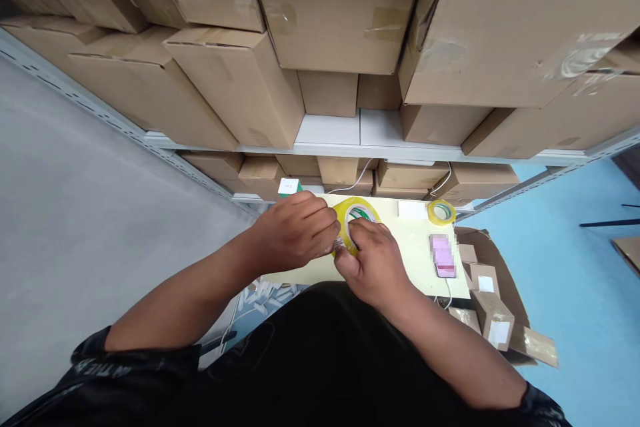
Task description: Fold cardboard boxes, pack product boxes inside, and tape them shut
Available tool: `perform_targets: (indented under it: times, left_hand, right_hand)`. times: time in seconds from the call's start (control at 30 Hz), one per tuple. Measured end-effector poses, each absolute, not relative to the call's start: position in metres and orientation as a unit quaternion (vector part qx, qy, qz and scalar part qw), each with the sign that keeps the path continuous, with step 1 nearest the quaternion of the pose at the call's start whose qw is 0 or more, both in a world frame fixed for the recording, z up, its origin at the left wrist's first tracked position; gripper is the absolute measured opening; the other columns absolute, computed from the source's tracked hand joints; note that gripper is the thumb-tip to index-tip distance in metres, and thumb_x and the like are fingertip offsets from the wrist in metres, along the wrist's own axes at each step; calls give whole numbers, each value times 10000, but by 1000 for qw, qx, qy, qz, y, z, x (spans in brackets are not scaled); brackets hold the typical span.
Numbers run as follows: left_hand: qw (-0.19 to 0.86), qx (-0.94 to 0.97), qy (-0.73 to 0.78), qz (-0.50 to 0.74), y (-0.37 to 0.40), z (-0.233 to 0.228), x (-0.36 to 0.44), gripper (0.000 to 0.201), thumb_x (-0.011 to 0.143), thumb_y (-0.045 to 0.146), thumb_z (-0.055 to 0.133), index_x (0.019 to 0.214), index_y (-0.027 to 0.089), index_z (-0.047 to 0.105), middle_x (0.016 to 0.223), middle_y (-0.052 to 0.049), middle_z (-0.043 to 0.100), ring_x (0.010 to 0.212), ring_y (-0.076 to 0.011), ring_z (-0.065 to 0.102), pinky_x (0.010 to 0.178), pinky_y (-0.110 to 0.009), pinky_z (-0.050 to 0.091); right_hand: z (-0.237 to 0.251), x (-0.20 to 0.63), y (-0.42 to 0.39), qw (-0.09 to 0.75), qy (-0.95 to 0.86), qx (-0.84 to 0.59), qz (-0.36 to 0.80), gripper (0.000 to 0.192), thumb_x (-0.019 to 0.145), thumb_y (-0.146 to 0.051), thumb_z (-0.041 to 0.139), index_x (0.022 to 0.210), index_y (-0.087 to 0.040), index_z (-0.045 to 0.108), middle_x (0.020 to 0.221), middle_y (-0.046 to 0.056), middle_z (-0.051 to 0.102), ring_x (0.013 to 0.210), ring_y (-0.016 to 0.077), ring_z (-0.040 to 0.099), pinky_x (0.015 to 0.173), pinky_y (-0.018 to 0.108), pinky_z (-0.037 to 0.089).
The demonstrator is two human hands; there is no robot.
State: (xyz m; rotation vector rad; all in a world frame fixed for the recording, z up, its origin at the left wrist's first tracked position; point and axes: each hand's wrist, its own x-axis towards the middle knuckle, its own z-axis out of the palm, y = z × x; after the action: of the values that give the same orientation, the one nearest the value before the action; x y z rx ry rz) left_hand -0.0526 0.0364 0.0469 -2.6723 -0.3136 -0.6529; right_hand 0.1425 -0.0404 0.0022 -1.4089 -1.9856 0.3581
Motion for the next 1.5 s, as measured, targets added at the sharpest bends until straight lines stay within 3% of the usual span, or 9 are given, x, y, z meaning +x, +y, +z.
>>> perform_targets:
  times: [0.27,0.43,0.6,0.7,0.87,1.07,1.37,1.5]
  left_hand:
    - [162,-957,-119,-210,30,41,-58,258,1044,236,503,812,187,606,791,-42,589,760,-206,516,706,-376,375]
    - [93,-941,-186,-268,23,38,-66,182,987,255,544,861,182,653,834,-49,644,809,-217,579,756,-379,449]
    - [20,-926,-210,-314,16,39,-66,226,1043,395,575,1072,201,688,1032,-71,732,967,-223,659,889,-381,515]
    - [0,-933,-200,-298,13,39,-63,211,1076,350,540,1150,222,690,1096,-63,743,1012,-204,668,935,-364,516]
    - [46,-933,-192,-301,7,34,-62,210,1071,203,482,1073,217,692,982,-42,728,925,-193,648,904,-357,509]
    - [100,-932,-185,-296,6,30,-60,214,1062,176,437,1015,177,646,905,-58,671,860,-218,605,848,-383,490]
    - [-25,-933,-194,-303,5,28,-58,160,1058,193,469,995,188,616,974,-70,684,893,-210,609,845,-355,528]
    - [-50,-932,-199,-299,4,26,-60,158,1052,183,466,1027,188,622,1014,-87,683,978,-229,621,876,-376,555]
  right_hand:
    - [1,140,-44,336,-751,-550,141,60,881,-227,565,823,-236,581,804,44,627,776,246,607,731,355,469]
    - [11,144,-47,372,-739,-535,171,71,887,-217,553,845,-238,605,825,43,655,792,239,626,713,346,479]
    - [21,145,-50,387,-729,-526,204,94,878,-188,538,856,-239,614,810,34,650,780,229,610,698,347,480]
    - [21,144,-52,388,-731,-518,215,89,888,-195,540,883,-237,618,842,37,662,800,229,616,715,349,488]
    - [19,142,-53,382,-734,-520,213,104,878,-188,536,788,-239,545,765,14,586,731,207,561,662,332,442]
    - [18,143,-55,386,-728,-521,222,103,879,-193,541,787,-238,554,755,8,574,720,202,556,650,324,432]
    - [20,151,-57,398,-700,-513,297,80,883,-203,552,825,-227,602,828,22,609,777,206,569,690,330,450]
    - [16,153,-56,422,-678,-487,353,249,986,-326,506,769,-223,571,826,38,601,786,213,568,700,347,465]
